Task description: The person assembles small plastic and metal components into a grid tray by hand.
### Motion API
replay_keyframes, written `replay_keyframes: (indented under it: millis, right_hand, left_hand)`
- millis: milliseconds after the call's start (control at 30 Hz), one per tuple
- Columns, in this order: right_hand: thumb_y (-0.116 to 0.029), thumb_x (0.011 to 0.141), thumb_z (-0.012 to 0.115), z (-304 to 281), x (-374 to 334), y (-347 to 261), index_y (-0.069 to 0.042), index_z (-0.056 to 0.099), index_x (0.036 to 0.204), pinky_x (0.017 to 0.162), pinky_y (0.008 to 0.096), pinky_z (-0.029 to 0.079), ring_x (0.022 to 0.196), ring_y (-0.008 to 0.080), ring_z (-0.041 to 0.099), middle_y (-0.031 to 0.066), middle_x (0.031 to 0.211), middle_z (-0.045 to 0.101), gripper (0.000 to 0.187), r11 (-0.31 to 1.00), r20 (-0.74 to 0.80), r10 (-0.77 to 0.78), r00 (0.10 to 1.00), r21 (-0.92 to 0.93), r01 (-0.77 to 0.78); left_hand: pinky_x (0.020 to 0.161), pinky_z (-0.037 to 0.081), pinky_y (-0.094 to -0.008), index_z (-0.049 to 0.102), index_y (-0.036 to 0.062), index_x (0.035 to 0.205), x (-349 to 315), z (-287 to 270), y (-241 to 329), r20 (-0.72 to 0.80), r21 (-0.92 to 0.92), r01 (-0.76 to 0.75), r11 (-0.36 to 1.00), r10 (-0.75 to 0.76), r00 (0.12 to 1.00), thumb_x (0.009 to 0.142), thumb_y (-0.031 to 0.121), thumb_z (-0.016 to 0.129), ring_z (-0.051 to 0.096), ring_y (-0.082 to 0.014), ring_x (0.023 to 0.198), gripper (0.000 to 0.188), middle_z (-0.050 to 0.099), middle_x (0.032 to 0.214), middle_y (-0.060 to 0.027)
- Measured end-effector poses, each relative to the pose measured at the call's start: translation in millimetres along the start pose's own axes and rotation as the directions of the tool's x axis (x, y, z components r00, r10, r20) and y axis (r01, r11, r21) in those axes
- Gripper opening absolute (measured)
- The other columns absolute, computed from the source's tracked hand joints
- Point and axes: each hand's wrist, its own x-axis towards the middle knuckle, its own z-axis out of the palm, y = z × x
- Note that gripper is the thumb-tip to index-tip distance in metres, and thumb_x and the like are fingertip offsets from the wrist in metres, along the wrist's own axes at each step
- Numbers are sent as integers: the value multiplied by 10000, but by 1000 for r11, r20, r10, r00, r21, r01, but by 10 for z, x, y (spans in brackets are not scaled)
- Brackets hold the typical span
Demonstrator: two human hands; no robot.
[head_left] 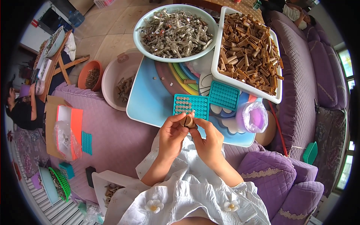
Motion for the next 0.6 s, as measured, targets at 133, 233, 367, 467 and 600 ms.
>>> replay_keyframes:
  millis: [133, 233, 367, 467, 600]
  right_hand:
    - [-5, 665, 640, -3, -19, 12, -27, 523, 897, 550, 304, 462, 665, 250, 585, 90, 804, 597, 260, 999, -35, -32, 999, -11, 31]
    - [-9, 657, 647, 5, -29, 35, -31, 528, 882, 554, 305, 463, 666, 251, 586, 93, 803, 598, 256, 1000, -30, -6, 1000, -1, 6]
    - [-19, 644, 660, -14, 5, 56, -37, 530, 876, 561, 305, 459, 664, 252, 580, 94, 777, 594, 266, 995, 38, 84, 996, 45, -85]
    - [-33, 637, 671, 15, -17, 88, -33, 530, 868, 568, 310, 455, 675, 258, 572, 91, 741, 583, 271, 997, 33, 74, 997, 17, -75]
    - [-46, 628, 675, 74, -30, 150, -29, 535, 829, 533, 315, 436, 617, 252, 540, 76, 669, 550, 245, 994, -34, 67, 997, 89, -64]
  left_hand:
    - [929, 368, -357, 470, 9, 1070, 1, -12, -19, 11, -19, 16, 1000, -16, 1000, 784, -12, 538, 473, -231, 1067, 295, 529, 1073, -148]
    - [926, 369, -349, 462, 9, 1089, 0, -37, -60, 7, -31, 30, 999, -29, 1000, 788, -11, 533, 475, -224, 1063, 310, 520, 1089, -146]
    - [909, 368, -319, 417, -2, 1166, -39, -6, -89, -7, 78, 19, 997, -18, 1000, 796, 37, 549, 480, -195, 1044, 394, 502, 1123, -144]
    - [898, 360, -286, 392, -11, 1195, -69, 9, -161, -32, 155, -16, 988, 21, 999, 813, 95, 547, 463, -168, 1048, 426, 479, 1154, -150]
    - [879, 368, -284, 413, -15, 1158, -82, 112, -170, -59, 276, -59, 959, 78, 995, 859, 159, 478, 469, -161, 1023, 352, 482, 1138, -149]
